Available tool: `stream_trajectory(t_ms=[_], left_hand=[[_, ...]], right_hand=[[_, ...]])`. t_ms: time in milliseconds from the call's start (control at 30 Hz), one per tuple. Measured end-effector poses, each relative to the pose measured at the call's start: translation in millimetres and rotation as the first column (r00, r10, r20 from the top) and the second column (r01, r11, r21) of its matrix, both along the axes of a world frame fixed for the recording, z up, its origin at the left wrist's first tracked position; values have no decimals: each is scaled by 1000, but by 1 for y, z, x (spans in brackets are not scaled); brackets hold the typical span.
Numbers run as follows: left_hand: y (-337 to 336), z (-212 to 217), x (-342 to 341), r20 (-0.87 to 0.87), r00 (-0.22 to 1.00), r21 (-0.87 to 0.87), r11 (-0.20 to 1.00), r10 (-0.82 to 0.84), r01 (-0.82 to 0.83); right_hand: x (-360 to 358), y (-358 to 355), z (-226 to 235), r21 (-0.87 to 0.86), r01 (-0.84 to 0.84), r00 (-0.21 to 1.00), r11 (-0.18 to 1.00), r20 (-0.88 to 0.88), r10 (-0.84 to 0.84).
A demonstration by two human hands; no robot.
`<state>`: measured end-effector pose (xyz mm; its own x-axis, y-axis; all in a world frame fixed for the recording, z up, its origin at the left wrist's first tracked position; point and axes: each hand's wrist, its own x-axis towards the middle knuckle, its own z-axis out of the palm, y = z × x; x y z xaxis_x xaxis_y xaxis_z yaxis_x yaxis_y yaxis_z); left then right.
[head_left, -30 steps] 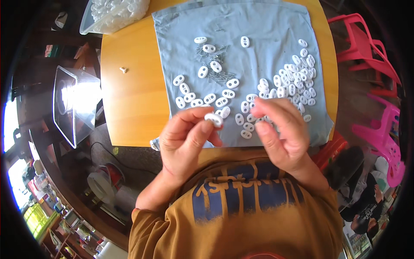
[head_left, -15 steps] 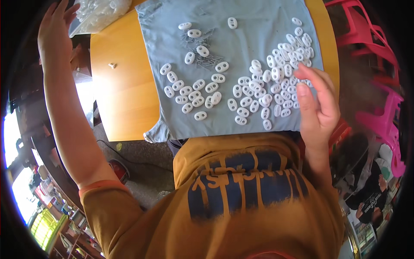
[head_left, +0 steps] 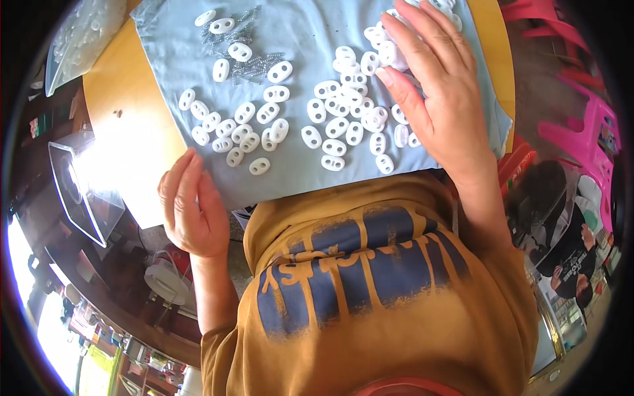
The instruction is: Assembling small white plastic components by inserting metal pins into them.
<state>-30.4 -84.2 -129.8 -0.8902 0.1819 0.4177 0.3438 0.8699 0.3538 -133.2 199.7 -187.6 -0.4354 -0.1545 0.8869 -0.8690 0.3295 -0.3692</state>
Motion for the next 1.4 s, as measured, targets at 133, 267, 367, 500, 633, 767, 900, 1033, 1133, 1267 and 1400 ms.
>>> stream_trajectory(t_ms=[133, 267, 367, 500, 633, 767, 900, 1033, 1133, 1267, 1400], left_hand=[[-7, -8, 14, -1, 997, 14, 997, 74, -74], [-3, -15, 6, -5, 999, 31, 998, 53, -53], [0, -16, 3, -47, 999, -29, 999, 20, -22], [0, -18, 4, -64, 997, -31, 999, 39, -41], [-2, -18, 4, -80, 996, -69, 997, 36, -42], [0, -16, 4, -62, 997, -54, 998, 37, -40], [0, -18, 4, -80, 996, -35, 999, 25, -28], [-3, -17, 6, -72, 997, -37, 999, 25, -27], [-7, -15, 11, -94, 996, 97, 995, 7, 2], [-11, -6, 44, -161, 987, 184, 983, 28, 2], [-4, -10, 72, 214, 971, 532, 846, -106, -25]], right_hand=[[46, -4, 73, 661, 62, 827, 748, 386, -410], [58, -12, 71, 743, -138, 810, 655, 466, -357], [51, -11, 60, 806, -58, 842, 589, 357, -405], [46, -12, 64, 829, -45, 843, 557, 330, -424], [51, -16, 71, 758, -91, 822, 646, 424, -381], [63, -30, 81, 706, -249, 802, 663, 534, -268], [60, -32, 57, 773, -127, 829, 621, 426, -362], [45, -27, 69, 825, 38, 863, 565, 258, -435], [32, -17, 87, 767, 106, 888, 633, 213, -407], [12, 31, 90, 673, 298, 868, 677, 105, -486], [17, 68, 86, 590, 505, 583, 631, 306, -753]])
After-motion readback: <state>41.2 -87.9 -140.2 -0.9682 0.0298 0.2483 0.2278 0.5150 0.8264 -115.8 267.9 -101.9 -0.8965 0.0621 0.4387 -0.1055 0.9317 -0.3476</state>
